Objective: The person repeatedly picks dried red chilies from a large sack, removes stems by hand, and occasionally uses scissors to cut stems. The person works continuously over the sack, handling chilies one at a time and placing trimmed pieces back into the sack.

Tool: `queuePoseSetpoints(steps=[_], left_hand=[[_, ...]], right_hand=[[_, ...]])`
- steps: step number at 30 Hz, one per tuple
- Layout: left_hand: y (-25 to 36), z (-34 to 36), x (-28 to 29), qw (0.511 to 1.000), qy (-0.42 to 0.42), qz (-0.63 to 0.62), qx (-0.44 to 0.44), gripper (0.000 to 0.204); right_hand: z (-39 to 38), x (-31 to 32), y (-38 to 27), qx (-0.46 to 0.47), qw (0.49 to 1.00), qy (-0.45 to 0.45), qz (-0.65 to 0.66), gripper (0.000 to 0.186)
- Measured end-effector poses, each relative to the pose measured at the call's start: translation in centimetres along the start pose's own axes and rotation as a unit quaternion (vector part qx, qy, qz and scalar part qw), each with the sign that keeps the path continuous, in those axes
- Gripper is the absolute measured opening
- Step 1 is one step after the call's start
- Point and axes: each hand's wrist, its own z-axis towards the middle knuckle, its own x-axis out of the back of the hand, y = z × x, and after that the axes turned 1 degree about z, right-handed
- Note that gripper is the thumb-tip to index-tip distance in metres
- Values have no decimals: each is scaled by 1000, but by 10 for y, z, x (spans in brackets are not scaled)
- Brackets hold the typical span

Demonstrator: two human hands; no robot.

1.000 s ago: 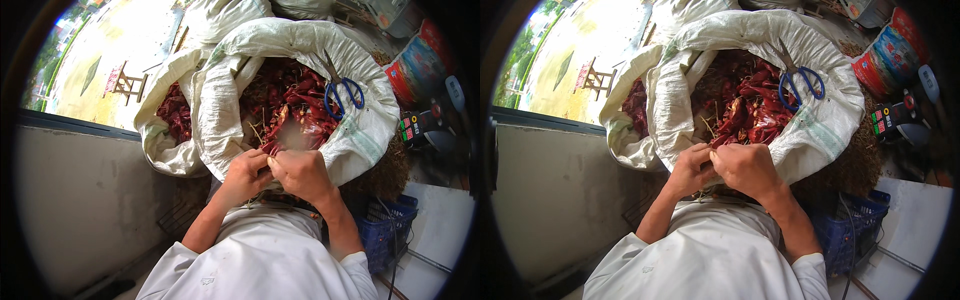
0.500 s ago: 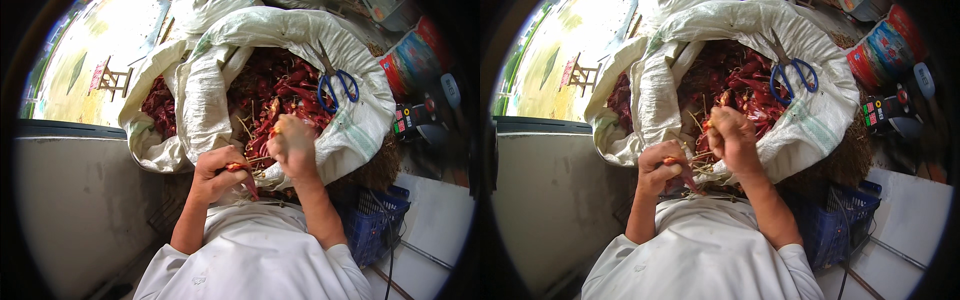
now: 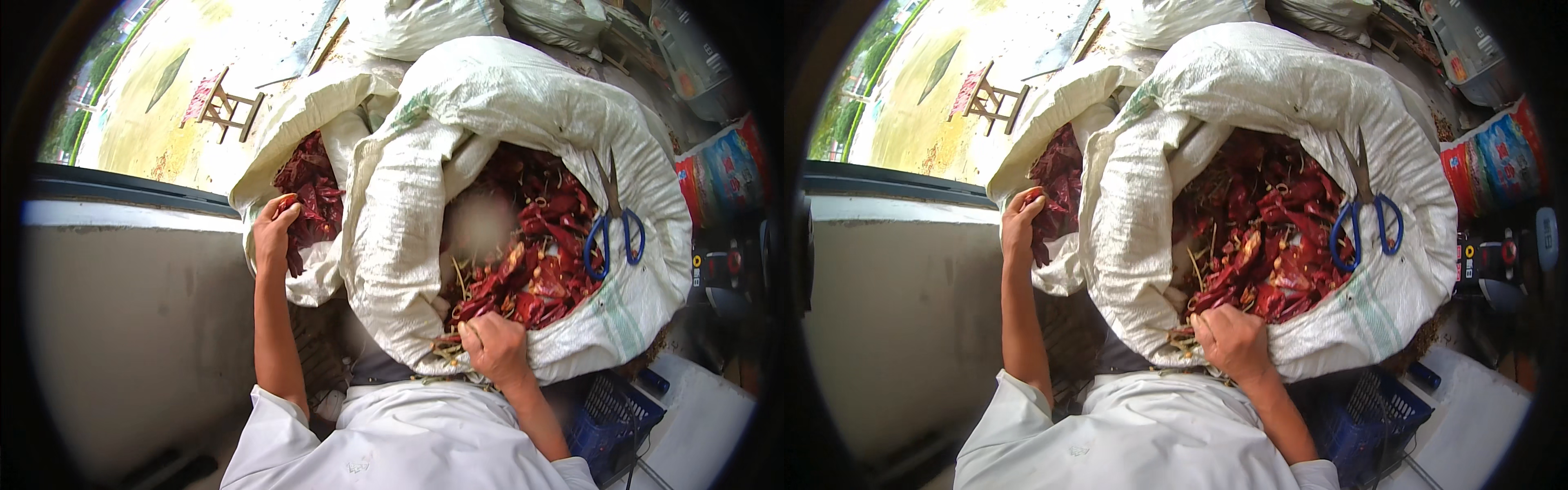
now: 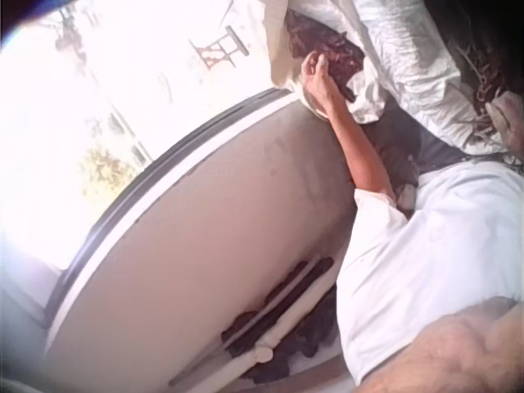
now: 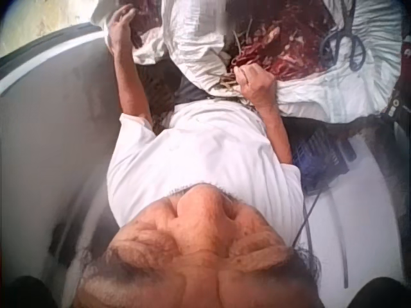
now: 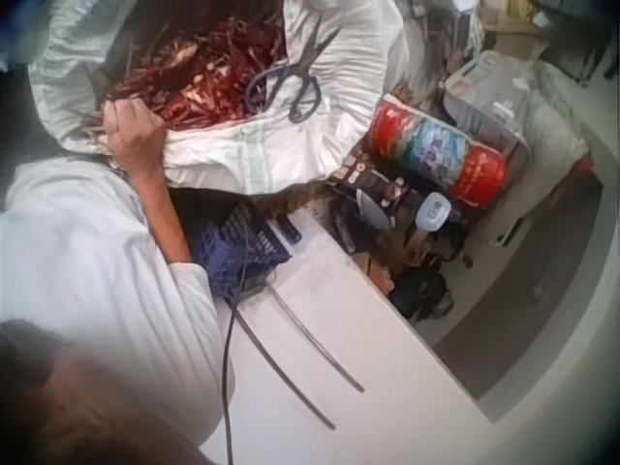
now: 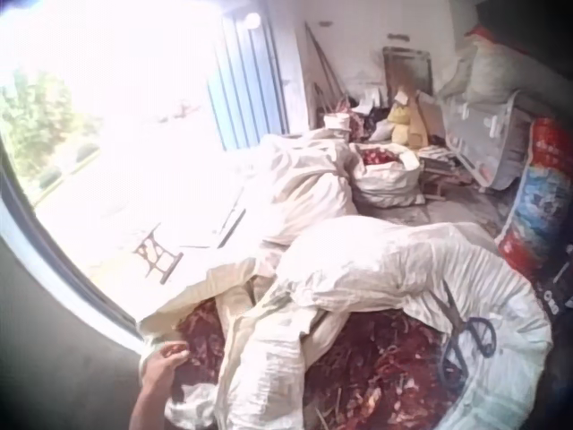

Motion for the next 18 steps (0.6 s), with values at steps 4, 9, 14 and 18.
queuePoseSetpoints(steps=[4,9,14,18], left_hand=[[-51,95,-20,945,1,328,2,57],[-116,178,-103,890,-112,430,-100,56],[-141,242,-175,890,-154,361,-231,41],[-85,213,-187,910,-128,352,-176,40]], right_hand=[[7,2,5,19,1000,-20,-15,13],[10,3,7,-18,998,-61,-4,14],[10,1,14,-47,995,-86,16,16],[19,2,15,-43,996,-82,5,17]])
